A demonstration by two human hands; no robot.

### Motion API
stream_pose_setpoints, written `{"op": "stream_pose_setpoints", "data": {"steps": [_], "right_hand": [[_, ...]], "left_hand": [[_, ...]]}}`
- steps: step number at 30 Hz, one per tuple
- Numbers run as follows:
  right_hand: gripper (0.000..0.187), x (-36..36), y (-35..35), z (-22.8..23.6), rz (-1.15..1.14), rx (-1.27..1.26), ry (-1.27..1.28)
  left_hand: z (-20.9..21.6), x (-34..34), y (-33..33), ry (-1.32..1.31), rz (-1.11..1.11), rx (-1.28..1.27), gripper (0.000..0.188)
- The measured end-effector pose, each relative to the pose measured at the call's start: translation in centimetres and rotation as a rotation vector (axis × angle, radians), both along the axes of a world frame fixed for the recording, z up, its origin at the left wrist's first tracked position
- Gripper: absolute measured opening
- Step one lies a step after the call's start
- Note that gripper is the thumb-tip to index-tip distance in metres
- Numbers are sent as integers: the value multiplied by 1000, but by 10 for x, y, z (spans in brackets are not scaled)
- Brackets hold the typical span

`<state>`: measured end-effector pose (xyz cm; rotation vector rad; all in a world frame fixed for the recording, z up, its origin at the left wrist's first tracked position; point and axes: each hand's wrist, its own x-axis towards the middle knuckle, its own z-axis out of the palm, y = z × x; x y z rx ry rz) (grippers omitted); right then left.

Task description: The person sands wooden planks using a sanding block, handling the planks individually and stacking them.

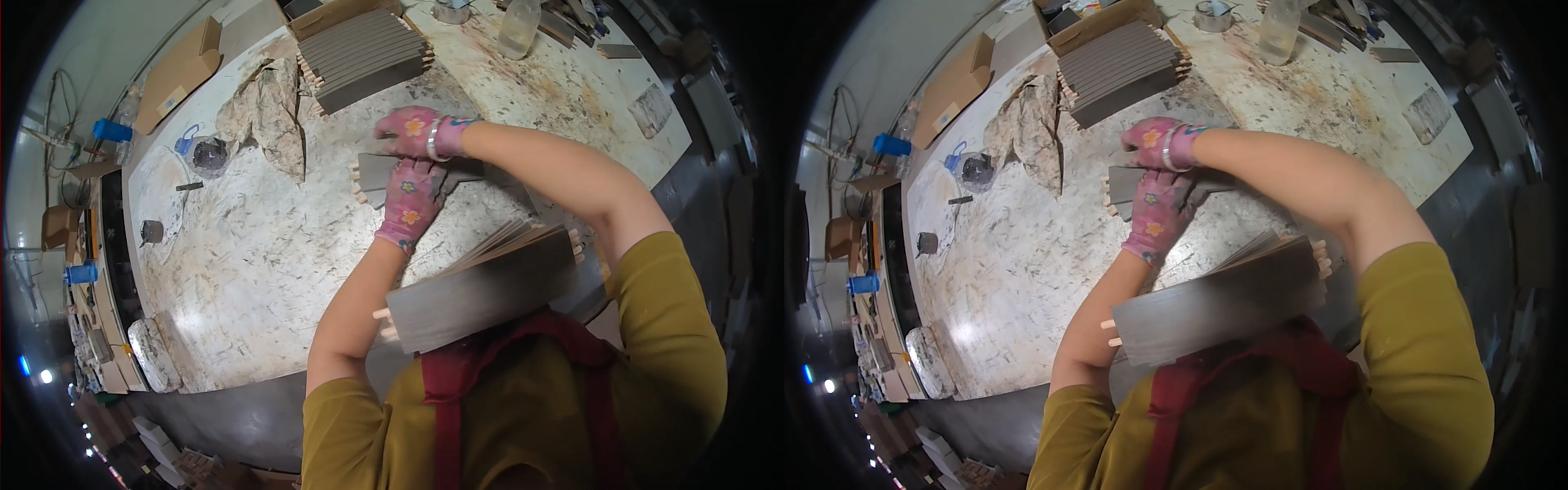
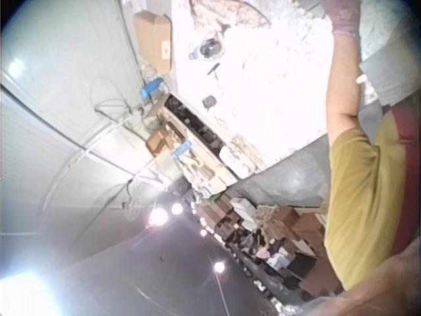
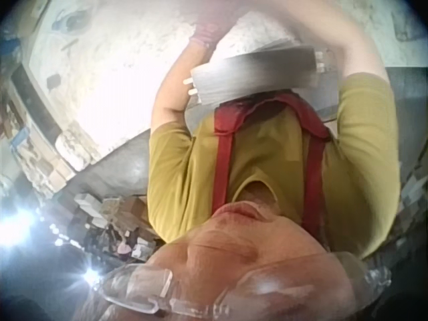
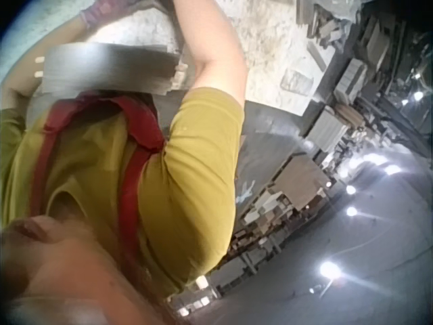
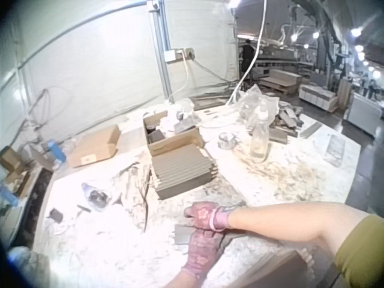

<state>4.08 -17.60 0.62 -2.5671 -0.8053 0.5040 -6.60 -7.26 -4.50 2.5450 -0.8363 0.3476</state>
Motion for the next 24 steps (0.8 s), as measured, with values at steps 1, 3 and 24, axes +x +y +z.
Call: {"op": "stream_pose_setpoints", "data": {"steps": [1,3,24], "right_hand": [[39,0,-16,-1,7,-5,-3],[38,-4,-60,-6,11,12,-53],[36,-55,-190,13,-331,383,-255]], "left_hand": [[1,1,1,32,-4,-31,43],[-9,2,3,-2,-15,-80,43],[86,64,29,779,25,322,53]]}}
